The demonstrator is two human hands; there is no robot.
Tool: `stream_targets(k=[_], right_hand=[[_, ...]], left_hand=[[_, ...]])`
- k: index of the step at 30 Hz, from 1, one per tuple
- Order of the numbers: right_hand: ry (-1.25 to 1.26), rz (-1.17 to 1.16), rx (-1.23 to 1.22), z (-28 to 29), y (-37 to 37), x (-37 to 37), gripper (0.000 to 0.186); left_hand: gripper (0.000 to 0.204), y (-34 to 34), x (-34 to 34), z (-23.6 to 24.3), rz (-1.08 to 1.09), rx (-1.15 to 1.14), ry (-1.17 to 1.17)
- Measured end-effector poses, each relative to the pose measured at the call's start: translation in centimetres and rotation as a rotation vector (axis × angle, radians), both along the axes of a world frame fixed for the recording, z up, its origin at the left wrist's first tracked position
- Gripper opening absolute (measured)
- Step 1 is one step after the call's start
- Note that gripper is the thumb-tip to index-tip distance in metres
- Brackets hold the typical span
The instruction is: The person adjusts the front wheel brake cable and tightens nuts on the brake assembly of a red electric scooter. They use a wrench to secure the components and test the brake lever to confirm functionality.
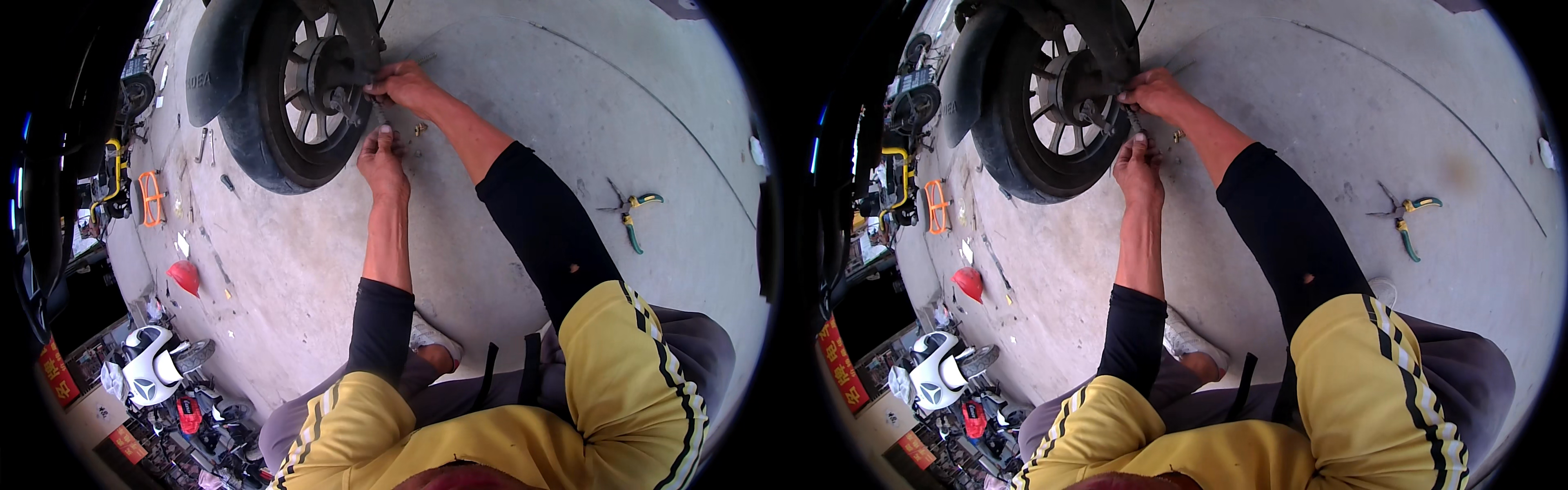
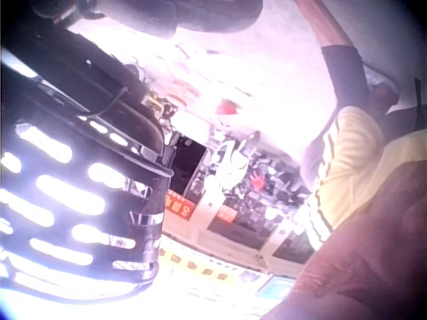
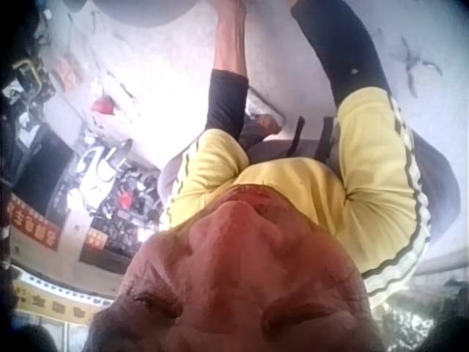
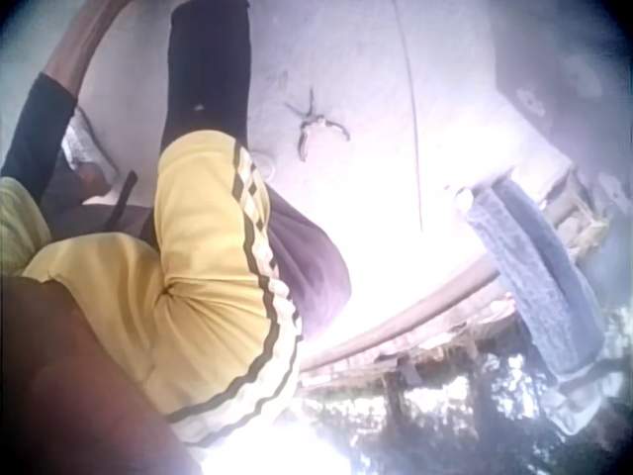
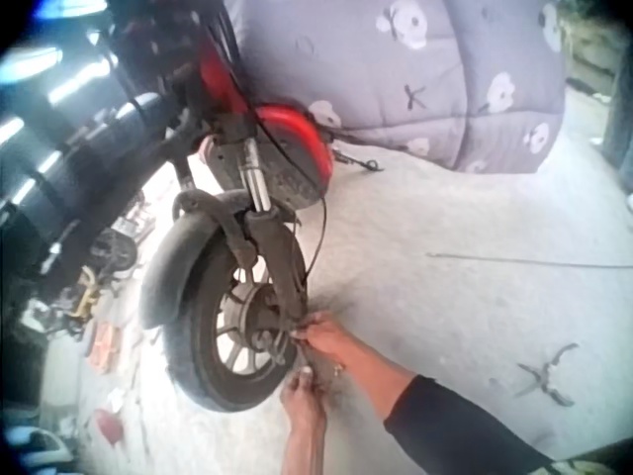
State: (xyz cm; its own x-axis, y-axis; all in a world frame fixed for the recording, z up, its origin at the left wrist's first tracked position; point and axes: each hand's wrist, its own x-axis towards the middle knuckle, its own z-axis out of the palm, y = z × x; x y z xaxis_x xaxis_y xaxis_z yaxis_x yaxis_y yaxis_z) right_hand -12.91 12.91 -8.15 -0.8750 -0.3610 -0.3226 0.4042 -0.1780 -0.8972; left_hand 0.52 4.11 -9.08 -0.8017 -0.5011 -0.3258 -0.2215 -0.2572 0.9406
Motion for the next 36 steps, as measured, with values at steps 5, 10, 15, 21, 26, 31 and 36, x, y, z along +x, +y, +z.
stream_targets(k=[5, 10, 15, 21, 26, 31, 36], right_hand=[[0.051, -0.012, -0.061, 0.0, -1.1, 0.2, 0.014], [0.025, -0.064, -0.144, -0.2, -1.8, 1.2, 0.014], [0.046, -0.088, -0.099, 1.1, -1.3, 1.5, 0.014], [0.283, -0.126, 0.114, -0.4, -2.0, 1.4, 0.022], [0.219, -0.066, -0.027, -0.2, -1.3, 0.9, 0.020], [0.197, -0.027, -0.041, 0.1, -1.1, 0.7, 0.019], [0.379, -0.013, 0.065, -2.0, 0.6, -0.8, 0.023]], left_hand=[[0.023, -1.6, 3.7, -3.1, -0.114, -0.406, -0.152], [0.038, -0.1, 4.4, 1.4, -0.221, -0.904, -0.153], [0.056, 0.1, 2.0, 5.7, -0.165, -1.003, -0.058], [0.057, -1.8, -0.3, 4.4, -0.111, -1.022, 0.048], [0.046, -2.0, -1.2, 3.5, -0.138, -0.851, 0.114], [0.027, -2.2, -2.2, 1.7, -0.010, -0.204, 0.201], [0.014, -1.4, -2.6, 2.0, 0.006, 0.009, 0.067]])
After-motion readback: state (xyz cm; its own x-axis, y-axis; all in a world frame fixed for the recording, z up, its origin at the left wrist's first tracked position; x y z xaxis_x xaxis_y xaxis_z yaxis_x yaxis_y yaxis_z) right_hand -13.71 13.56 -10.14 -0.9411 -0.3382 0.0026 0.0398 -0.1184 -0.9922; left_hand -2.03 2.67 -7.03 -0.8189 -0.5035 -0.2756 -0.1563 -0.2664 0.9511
